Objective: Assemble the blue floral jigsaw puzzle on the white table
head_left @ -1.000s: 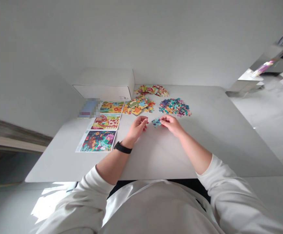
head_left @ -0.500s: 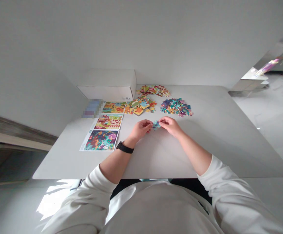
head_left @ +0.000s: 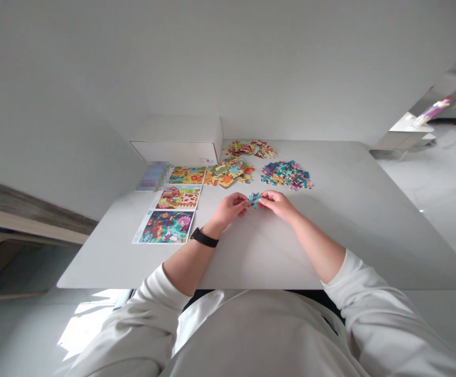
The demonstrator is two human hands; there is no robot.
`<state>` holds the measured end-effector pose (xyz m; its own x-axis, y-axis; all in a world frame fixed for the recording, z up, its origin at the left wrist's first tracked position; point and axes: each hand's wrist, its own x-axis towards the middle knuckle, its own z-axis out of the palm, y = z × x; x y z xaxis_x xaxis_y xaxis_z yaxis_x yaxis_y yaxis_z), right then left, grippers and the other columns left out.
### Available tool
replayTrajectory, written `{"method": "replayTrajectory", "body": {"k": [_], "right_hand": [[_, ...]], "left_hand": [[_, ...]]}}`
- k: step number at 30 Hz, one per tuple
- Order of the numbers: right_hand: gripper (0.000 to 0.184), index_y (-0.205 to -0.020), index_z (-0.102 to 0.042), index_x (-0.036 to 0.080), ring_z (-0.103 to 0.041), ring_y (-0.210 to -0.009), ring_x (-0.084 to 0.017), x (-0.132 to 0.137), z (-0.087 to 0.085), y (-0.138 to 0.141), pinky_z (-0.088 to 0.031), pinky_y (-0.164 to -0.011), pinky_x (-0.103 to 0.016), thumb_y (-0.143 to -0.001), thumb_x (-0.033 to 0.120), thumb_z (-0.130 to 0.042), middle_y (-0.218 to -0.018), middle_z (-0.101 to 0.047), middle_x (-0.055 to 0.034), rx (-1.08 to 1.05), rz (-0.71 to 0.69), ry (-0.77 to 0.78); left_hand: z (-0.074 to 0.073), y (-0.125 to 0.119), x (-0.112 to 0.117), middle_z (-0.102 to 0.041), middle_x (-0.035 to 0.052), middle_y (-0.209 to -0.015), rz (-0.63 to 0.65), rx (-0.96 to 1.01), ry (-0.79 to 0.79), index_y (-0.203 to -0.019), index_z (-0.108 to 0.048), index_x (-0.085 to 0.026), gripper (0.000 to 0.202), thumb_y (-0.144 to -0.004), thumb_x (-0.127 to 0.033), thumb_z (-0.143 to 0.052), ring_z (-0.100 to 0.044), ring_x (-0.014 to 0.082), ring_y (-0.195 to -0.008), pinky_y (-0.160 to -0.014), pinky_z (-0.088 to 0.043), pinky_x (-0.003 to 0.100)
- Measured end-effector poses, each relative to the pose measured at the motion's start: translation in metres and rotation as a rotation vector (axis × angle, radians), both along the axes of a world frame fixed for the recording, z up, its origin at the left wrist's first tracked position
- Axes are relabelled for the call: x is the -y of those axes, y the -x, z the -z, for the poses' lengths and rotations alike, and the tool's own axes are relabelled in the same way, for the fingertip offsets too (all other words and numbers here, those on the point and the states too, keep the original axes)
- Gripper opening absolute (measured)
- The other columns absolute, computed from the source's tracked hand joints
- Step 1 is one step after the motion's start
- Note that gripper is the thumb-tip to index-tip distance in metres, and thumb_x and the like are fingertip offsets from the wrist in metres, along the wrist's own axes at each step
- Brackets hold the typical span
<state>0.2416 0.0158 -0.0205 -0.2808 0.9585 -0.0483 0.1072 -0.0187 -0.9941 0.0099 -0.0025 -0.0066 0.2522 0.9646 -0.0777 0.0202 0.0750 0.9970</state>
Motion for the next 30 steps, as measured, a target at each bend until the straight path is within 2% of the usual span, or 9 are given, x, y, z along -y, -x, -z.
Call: {"method": "replayTrajectory", "body": {"k": [12, 19, 25, 30], "right_hand": [[0.047, -0.091, -0.074, 0.023, -0.071, -0.081, -0.021, 0.001, -0.001, 0.002, -0.057, -0.081, -0.035, -0.071, 0.062, -0.091, -0.083, -0.079, -0.0022, -0.033, 0.009, 0.024], [0.047, -0.091, -0.073, 0.023, -0.069, -0.079, -0.021, 0.005, 0.002, 0.002, -0.056, -0.080, -0.035, -0.073, 0.064, -0.088, -0.084, -0.078, -0.0017, -0.031, 0.015, 0.055], [0.044, -0.095, -0.075, 0.026, -0.073, -0.086, -0.025, 0.013, 0.001, -0.001, -0.058, -0.082, -0.039, -0.083, 0.067, -0.081, -0.092, -0.081, -0.0049, 0.000, 0.017, 0.053], [0.042, -0.094, -0.075, 0.028, -0.072, -0.086, -0.027, 0.018, 0.001, -0.001, -0.058, -0.080, -0.040, -0.088, 0.069, -0.076, -0.091, -0.080, -0.0056, 0.014, 0.003, 0.038]], "left_hand": [[-0.002, 0.001, 0.001, -0.072, 0.0019, -0.077, -0.009, 0.005, 0.007, -0.092, -0.068, -0.019, 0.055, -0.072, -0.064, -0.093, -0.065, 0.0140, -0.066, -0.061, -0.054, 0.026], [0.003, 0.000, 0.003, -0.071, 0.0012, -0.079, -0.017, 0.023, 0.047, -0.093, -0.067, -0.019, 0.059, -0.071, -0.068, -0.092, -0.064, 0.0125, -0.065, -0.061, -0.053, 0.025], [0.005, -0.001, 0.010, -0.071, 0.0006, -0.079, -0.100, 0.083, 0.092, -0.094, -0.067, -0.019, 0.058, -0.075, -0.069, -0.090, -0.065, 0.0125, -0.068, -0.065, -0.055, 0.025], [0.005, 0.000, 0.012, -0.069, 0.0001, -0.078, -0.125, 0.101, 0.105, -0.093, -0.067, -0.019, 0.059, -0.075, -0.070, -0.090, -0.065, 0.0126, -0.067, -0.063, -0.055, 0.025]]}}
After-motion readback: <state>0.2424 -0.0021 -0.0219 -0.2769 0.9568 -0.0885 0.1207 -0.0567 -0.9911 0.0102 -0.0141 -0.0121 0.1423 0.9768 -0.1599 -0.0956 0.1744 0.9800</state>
